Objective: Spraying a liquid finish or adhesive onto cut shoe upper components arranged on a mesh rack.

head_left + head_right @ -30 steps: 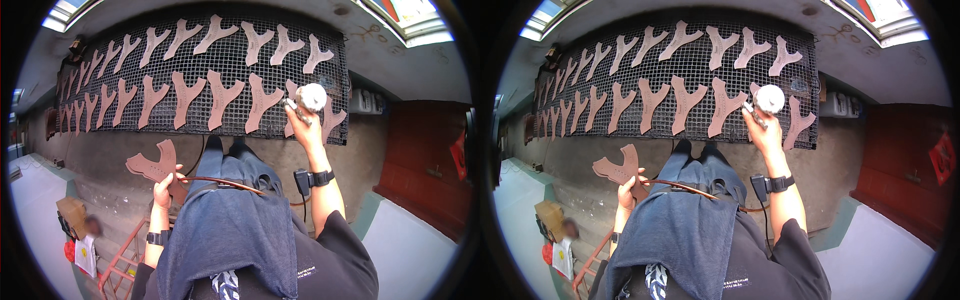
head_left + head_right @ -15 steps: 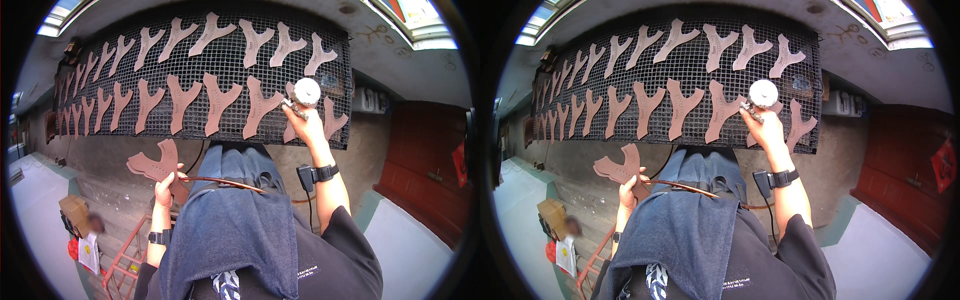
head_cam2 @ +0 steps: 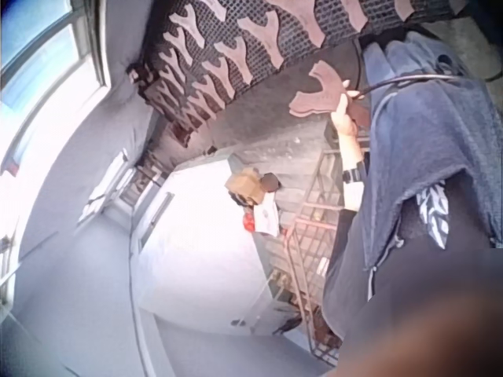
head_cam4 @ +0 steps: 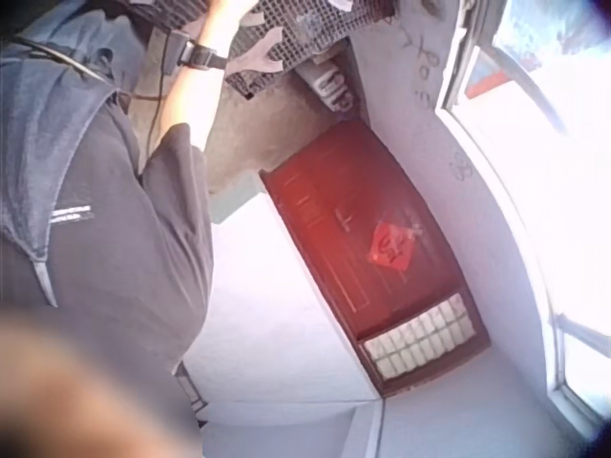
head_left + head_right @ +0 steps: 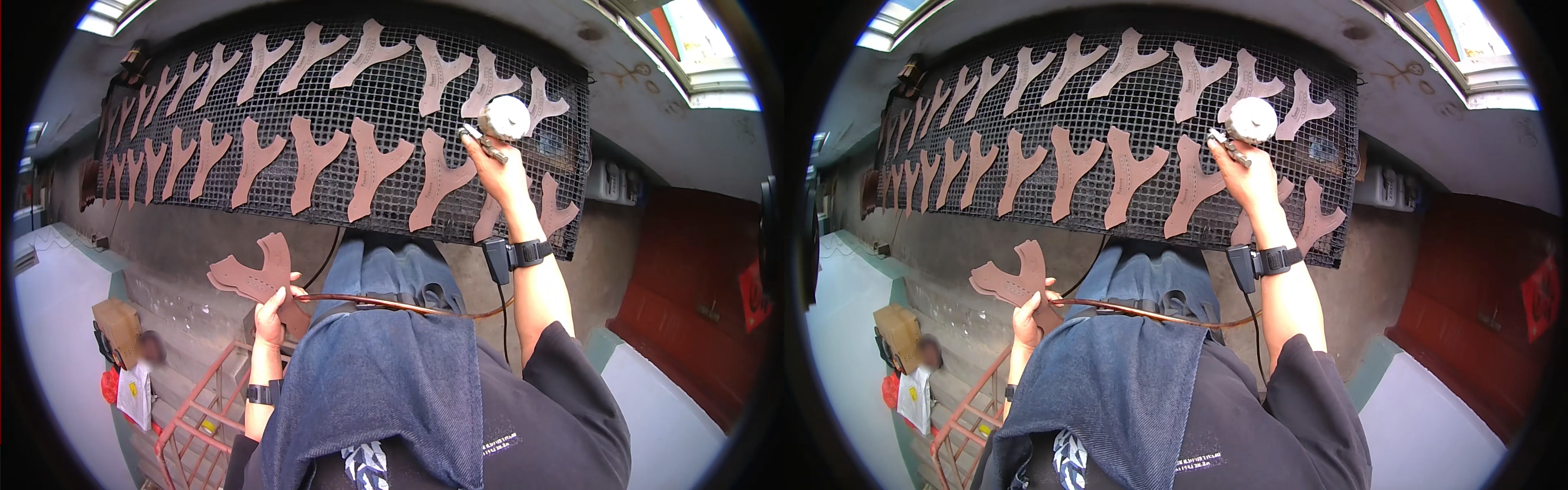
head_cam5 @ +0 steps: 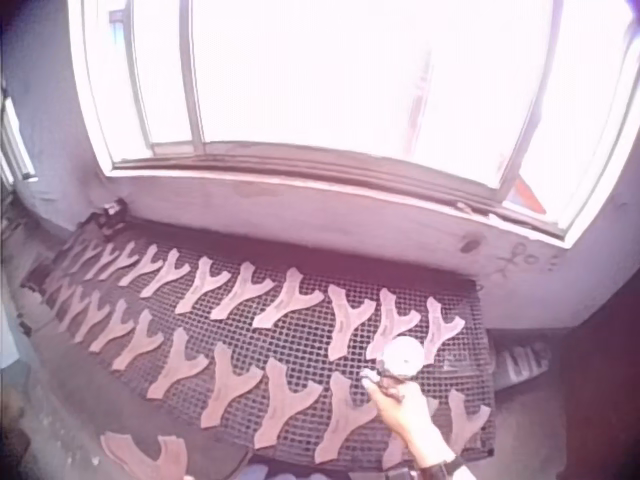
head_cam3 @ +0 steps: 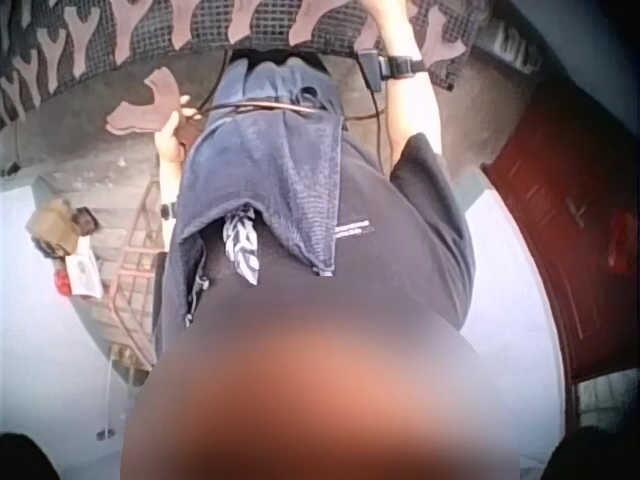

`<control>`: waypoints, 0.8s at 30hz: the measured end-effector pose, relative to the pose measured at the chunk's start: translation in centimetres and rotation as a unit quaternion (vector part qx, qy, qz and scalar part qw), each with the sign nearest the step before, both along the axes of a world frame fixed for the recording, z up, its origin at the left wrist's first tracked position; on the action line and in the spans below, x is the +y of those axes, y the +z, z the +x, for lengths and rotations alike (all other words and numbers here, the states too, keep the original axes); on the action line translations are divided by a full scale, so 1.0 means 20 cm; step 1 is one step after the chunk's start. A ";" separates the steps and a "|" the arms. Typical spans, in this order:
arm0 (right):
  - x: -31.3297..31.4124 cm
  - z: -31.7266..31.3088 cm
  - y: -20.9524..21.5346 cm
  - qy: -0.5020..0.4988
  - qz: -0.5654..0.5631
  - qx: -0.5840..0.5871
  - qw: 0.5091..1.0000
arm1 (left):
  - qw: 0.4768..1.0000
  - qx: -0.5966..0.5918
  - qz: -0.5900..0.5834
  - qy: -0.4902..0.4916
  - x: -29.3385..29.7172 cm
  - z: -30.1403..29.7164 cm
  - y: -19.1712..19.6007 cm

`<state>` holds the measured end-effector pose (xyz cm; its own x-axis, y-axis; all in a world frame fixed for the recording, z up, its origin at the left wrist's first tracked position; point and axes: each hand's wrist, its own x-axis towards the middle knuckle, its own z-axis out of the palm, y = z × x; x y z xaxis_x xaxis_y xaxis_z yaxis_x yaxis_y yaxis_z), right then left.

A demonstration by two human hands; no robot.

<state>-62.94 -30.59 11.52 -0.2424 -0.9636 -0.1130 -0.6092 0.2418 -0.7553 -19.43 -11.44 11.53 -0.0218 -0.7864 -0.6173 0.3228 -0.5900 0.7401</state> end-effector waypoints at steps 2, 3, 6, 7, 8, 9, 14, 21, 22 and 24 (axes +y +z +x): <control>0.00 0.04 -0.01 0.040 0.026 0.024 0.999 | 1.000 0.003 -0.003 0.008 0.02 0.01 0.00; 0.00 0.05 -0.01 0.065 0.078 0.039 0.994 | 1.000 0.003 -0.007 0.009 0.03 0.02 0.00; 0.12 0.09 -0.03 0.083 0.081 0.025 0.993 | 1.000 0.007 -0.008 0.003 0.03 0.04 0.01; 0.17 0.09 -0.02 0.075 0.079 0.017 0.994 | 1.000 0.009 -0.005 -0.005 0.02 0.05 0.01; 0.23 0.10 -0.01 0.069 0.079 0.019 0.994 | 1.000 0.011 -0.005 -0.006 0.03 0.06 0.01; 0.29 0.12 0.02 0.070 0.102 0.019 0.992 | 1.000 0.012 -0.008 -0.008 0.04 0.08 -0.01; 0.53 0.22 0.15 0.098 0.173 0.021 0.980 | 0.999 0.020 -0.014 -0.037 0.01 0.12 -0.03; 0.80 0.30 0.16 0.107 0.209 0.032 0.972 | 0.996 0.028 -0.013 -0.082 -0.04 0.17 -0.01; 0.83 0.30 0.16 0.092 0.215 0.012 0.972 | 0.996 0.028 -0.014 -0.087 -0.05 0.17 -0.01; 0.87 0.28 0.16 0.077 0.230 0.015 0.970 | 0.995 0.033 -0.012 -0.091 -0.05 0.18 -0.02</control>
